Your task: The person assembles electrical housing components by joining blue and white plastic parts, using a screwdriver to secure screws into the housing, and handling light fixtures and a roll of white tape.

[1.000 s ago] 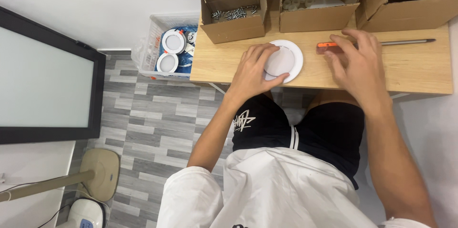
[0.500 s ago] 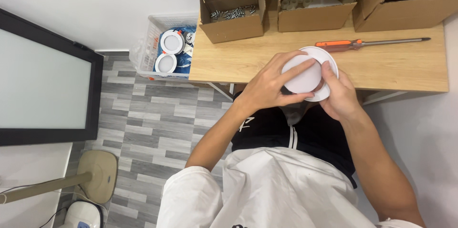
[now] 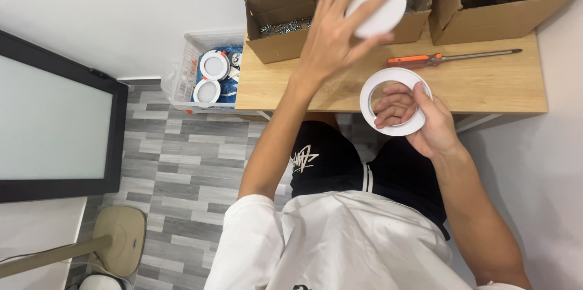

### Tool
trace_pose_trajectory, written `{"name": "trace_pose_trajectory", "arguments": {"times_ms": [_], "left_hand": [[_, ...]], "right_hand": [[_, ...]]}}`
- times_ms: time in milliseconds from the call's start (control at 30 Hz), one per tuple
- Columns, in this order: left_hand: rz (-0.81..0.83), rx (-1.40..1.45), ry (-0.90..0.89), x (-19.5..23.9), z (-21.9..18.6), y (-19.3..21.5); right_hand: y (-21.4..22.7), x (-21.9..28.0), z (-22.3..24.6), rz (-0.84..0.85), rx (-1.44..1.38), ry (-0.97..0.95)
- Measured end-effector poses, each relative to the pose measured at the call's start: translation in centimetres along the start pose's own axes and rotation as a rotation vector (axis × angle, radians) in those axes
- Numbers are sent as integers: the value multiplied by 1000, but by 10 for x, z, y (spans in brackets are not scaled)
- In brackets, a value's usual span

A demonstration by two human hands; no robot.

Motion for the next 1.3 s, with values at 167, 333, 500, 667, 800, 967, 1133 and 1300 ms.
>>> {"name": "trace_pose_trajectory", "arguments": {"times_ms": [167,333,500,667,800,967,1133,1300], "left_hand": [[-39,-281,-17,-21,26,-9],[20,82,122,6,-22,4],[297,758,444,58,-45,-20],[337,1090,635,76,-63,-21],[310,1003,582,70,-68,-11],[208,832,431,49,-89,20],[118,1085,635,58,-84,4],[45,1209,698,62,-70,-1]], "right_hand": [[13,1,-1,-11,9,-8],[6,4,17,-102,-59,-98],[32,-6,-1,-13,-31,-28],[24,-10,19,-48,60,34],[17,-7,35,-178,252,149],[-7,-1,77,-167,649,347],[24,0,69,-212,536,286],[13,0,75,-207,519,298]]}}
Point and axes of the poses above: each hand's wrist, its own x-axis away from the middle knuckle, its own y-axis out of the back of the hand, z = x × y, the point moved 6 cm from there along -x, towards the middle knuckle
